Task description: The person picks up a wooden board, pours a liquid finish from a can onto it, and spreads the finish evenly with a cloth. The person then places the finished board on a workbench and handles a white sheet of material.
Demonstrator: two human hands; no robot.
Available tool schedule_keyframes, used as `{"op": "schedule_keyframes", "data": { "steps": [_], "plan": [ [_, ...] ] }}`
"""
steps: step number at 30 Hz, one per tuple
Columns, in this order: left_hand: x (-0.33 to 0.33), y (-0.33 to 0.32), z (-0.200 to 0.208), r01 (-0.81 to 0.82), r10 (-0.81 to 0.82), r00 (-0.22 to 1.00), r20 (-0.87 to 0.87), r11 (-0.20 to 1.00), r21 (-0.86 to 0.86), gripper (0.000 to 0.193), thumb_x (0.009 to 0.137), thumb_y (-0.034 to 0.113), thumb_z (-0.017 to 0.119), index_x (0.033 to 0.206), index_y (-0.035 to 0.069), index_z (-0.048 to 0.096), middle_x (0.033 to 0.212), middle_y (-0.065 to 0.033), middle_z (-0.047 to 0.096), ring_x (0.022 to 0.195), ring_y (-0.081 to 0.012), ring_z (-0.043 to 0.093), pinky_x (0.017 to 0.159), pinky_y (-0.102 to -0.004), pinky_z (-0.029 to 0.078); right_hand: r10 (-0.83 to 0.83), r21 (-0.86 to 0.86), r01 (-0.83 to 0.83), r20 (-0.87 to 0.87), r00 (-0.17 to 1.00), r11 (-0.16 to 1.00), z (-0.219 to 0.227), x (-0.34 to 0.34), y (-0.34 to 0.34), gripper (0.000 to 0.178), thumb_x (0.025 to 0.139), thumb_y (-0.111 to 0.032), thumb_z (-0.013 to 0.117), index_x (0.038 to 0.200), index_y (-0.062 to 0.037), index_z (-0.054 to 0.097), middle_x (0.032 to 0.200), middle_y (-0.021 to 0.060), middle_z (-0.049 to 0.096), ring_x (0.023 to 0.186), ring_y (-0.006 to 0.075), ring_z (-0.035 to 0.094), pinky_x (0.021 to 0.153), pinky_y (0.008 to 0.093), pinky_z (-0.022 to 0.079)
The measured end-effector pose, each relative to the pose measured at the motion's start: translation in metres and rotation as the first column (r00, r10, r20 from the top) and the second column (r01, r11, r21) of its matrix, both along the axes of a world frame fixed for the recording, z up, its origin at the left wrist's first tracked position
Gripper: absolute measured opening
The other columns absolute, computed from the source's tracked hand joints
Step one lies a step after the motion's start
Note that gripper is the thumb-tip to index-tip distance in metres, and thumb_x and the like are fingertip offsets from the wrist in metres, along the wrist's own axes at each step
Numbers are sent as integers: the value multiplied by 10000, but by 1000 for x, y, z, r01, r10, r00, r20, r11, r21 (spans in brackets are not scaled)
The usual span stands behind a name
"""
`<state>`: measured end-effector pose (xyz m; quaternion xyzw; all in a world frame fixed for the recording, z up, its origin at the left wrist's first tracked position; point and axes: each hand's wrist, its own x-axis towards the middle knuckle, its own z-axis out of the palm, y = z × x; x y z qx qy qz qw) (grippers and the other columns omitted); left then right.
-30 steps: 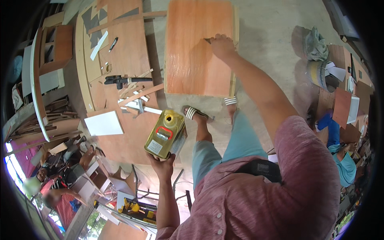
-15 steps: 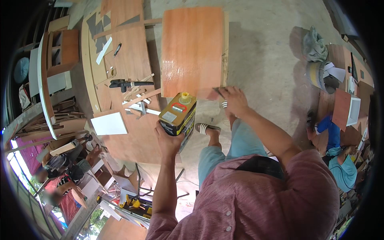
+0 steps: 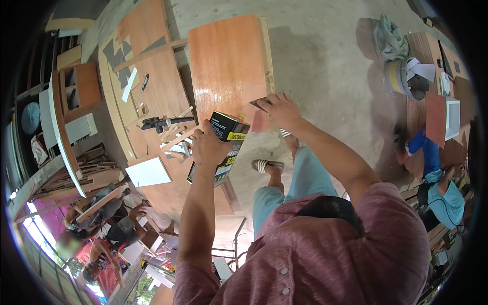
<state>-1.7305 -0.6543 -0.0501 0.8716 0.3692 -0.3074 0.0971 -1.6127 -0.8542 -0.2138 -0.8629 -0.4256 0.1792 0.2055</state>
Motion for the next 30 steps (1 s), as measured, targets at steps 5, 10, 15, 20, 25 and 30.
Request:
{"op": "schedule_keyframes", "data": {
  "steps": [5, 10, 15, 20, 25, 30],
  "plan": [
    [20, 3, 10, 36, -36, 999, -2, 999, 6, 860, 653, 253, 809, 1385, 39, 410, 1219, -265, 565, 1206, -472, 564, 990, -501, 517, 2, 18, -2, 32, 999, 1000, 2, 8, 7, 455, 875, -74, 586, 1307, -192, 661, 1193, 26, 611, 1158, 258, 563, 989, 401, 452],
    [39, 4, 23, 59, -59, 998, 26, 998, 29, 847, 654, 263, 819, 1367, 40, 420, 1214, -267, 566, 1178, -466, 582, 990, -501, 516, -39, 65, 34, 72, 997, 997, 10, 24, 13, 454, 868, -70, 594, 1299, -192, 670, 1157, 13, 610, 1119, 248, 565, 955, 393, 457],
    [56, 4, 35, 88, -89, 995, 42, 996, 29, 819, 659, 248, 811, 1352, 31, 431, 1206, -268, 567, 1160, -477, 586, 988, -507, 514, -45, 117, 34, 100, 994, 993, 9, 34, 19, 409, 887, -86, 581, 1271, -189, 679, 1130, 21, 608, 1099, 250, 569, 940, 392, 456],
    [67, 3, 45, 88, -89, 994, 56, 996, 23, 803, 657, 217, 790, 1351, 30, 433, 1189, -270, 567, 1160, -479, 585, 980, -510, 519, -58, 143, 42, 111, 992, 989, 17, 40, 25, 329, 946, -138, 542, 1233, -194, 693, 1117, 45, 601, 1112, 250, 569, 956, 393, 451],
    [74, 2, 48, 100, -101, 994, 31, 995, 29, 802, 657, 215, 782, 1356, 31, 434, 1186, -269, 564, 1174, -474, 580, 987, -504, 520, -60, 150, 37, 153, 986, 988, 18, 47, 26, 396, 920, -114, 581, 1293, -214, 669, 1139, 14, 603, 1088, 246, 565, 913, 382, 460],
    [79, 2, 49, 135, -135, 991, 17, 990, 34, 796, 664, 225, 778, 1356, 32, 435, 1199, -263, 559, 1188, -463, 577, 987, -495, 527, -61, 144, 35, 182, 981, 989, 18, 50, 24, 393, 925, -129, 583, 1298, -223, 665, 1136, 13, 602, 1090, 247, 565, 897, 383, 458]
  ]
}}
